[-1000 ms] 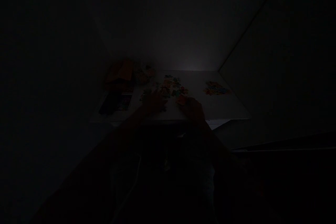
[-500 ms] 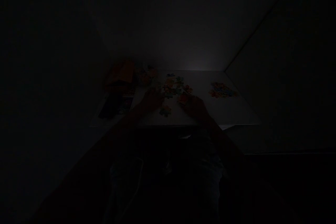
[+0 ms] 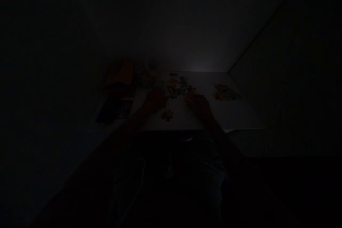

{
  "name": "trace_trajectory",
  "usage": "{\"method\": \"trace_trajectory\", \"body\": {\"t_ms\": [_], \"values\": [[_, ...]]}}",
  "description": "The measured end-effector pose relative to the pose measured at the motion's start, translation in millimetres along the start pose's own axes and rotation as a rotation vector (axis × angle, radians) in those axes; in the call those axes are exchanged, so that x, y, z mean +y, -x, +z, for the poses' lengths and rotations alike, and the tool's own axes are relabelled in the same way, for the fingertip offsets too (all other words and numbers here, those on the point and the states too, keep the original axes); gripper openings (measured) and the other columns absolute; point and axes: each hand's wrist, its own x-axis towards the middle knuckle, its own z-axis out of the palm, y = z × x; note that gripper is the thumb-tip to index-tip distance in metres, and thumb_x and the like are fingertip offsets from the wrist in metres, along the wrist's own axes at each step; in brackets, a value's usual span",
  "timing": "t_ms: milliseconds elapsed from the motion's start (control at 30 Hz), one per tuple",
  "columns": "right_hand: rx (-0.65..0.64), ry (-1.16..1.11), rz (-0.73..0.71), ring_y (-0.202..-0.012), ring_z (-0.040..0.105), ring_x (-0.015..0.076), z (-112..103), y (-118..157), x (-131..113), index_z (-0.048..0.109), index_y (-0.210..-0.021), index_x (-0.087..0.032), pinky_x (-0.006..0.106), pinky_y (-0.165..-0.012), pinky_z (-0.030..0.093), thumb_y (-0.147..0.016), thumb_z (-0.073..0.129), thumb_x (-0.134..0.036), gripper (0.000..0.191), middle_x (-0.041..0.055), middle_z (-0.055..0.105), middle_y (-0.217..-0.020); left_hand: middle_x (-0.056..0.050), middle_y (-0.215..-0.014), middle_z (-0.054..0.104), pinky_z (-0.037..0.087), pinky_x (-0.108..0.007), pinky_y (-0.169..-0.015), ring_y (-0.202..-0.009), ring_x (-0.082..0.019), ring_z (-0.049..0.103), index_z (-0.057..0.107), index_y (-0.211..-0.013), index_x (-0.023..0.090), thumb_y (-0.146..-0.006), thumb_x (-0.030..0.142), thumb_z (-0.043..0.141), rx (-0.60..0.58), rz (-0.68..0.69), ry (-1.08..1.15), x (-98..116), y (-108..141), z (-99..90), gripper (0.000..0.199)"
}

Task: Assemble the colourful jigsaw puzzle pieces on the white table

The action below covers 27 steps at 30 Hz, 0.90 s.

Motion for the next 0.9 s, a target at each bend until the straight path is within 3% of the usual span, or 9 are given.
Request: {"method": "trace_trajectory", "body": {"t_ms": [200,367,500,700,900], "values": [[0.065,-0.039,0.019,-0.140,0.076,0.0592,-6,-3,-4,0.074,-0.135,-0.045,0.092,-0.120,0.060,-0.079,0.089,-0.103,0.082,0.0198,0.084,-0.141,-0.021,-0.189,0.067,0.052,-0.061,-0.145,-0.175,-0.041,0.063,0.066,-0.184,0.025,-0.130,0.045,0.059,-0.002,-0.126,0.005,0,39,-15.1,0.059],[0.019,-0.041,-0.025,-0.152,0.072,0.0527,-11,1,-5,0.070,-0.133,-0.040,0.082,-0.134,0.057,-0.084,0.088,-0.094,0.075,0.0218,0.080,-0.157,-0.014,-0.197,0.060,0.049,-0.059,-0.148,-0.182,-0.040,0.056,0.060,-0.191,0.036,-0.123,0.052,0.075,-0.112,0.066,0.028,12,69,-23.2,0.072],[-0.009,-0.044,-0.055,-0.155,0.069,0.0476,-15,4,-7,0.069,-0.134,-0.038,0.071,-0.138,0.055,-0.088,0.095,-0.080,0.067,0.0209,0.078,-0.162,-0.014,-0.199,0.057,0.046,-0.062,-0.150,-0.185,-0.042,0.053,0.066,-0.187,0.037,-0.121,0.049,0.078,-0.172,0.138,0.036,23,74,-27.0,0.068],[-0.023,-0.033,-0.060,-0.156,0.069,0.0431,-18,3,-9,0.067,-0.136,-0.032,0.065,-0.137,0.055,-0.088,0.100,-0.060,0.065,0.0226,0.077,-0.164,-0.013,-0.194,0.064,0.043,-0.066,-0.151,-0.182,-0.043,0.057,0.078,-0.174,0.036,-0.112,0.051,0.092,-0.112,0.100,0.047,24,80,-29.1,0.066],[-0.021,-0.038,-0.109,-0.153,0.072,0.0454,-16,3,-1,0.071,-0.139,-0.032,0.068,-0.132,0.058,-0.086,0.101,-0.058,0.066,0.0179,0.078,-0.159,-0.013,-0.190,0.068,0.044,-0.068,-0.149,-0.177,-0.046,0.060,0.087,-0.155,0.034,-0.098,0.053,0.106,-0.094,0.056,0.074,19,89,-27.6,0.063]]}}
